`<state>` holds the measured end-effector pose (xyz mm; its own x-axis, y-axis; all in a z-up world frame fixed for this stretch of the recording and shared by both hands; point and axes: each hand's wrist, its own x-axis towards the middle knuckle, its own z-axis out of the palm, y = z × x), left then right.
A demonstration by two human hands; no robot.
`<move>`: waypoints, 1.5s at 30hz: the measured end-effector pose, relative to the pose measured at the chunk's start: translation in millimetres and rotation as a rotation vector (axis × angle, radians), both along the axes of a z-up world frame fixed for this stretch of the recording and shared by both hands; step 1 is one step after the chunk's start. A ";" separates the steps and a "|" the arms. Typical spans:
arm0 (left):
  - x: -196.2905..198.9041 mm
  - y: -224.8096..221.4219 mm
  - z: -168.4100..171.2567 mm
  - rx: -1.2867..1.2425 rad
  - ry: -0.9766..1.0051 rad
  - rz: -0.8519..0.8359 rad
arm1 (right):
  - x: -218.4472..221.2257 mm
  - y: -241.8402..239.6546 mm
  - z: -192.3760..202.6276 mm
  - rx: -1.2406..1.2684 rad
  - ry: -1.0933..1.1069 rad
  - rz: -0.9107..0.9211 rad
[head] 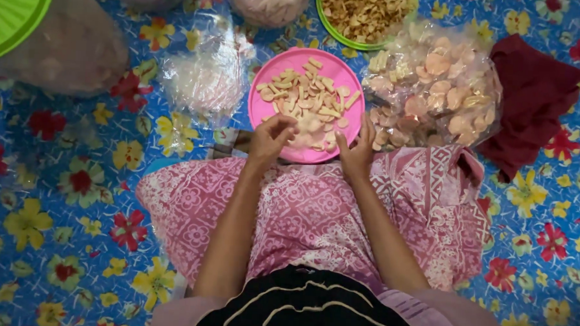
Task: Bagging small food items from a plate into a plastic bag
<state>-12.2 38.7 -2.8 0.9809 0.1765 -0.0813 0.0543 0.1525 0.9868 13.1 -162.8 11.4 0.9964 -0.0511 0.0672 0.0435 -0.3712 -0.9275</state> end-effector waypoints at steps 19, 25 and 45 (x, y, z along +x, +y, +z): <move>-4.6 -10.7 -11.7 0.339 0.120 -0.084 | -1.9 -3.4 -8.1 0.333 0.176 0.101; 1.4 -9.8 -25.1 0.262 0.103 -0.091 | 6.9 -3.9 -31.8 0.448 0.206 0.159; -1.2 -7.3 50.9 -0.142 0.196 0.007 | 8.6 -2.3 -30.8 0.409 0.446 0.278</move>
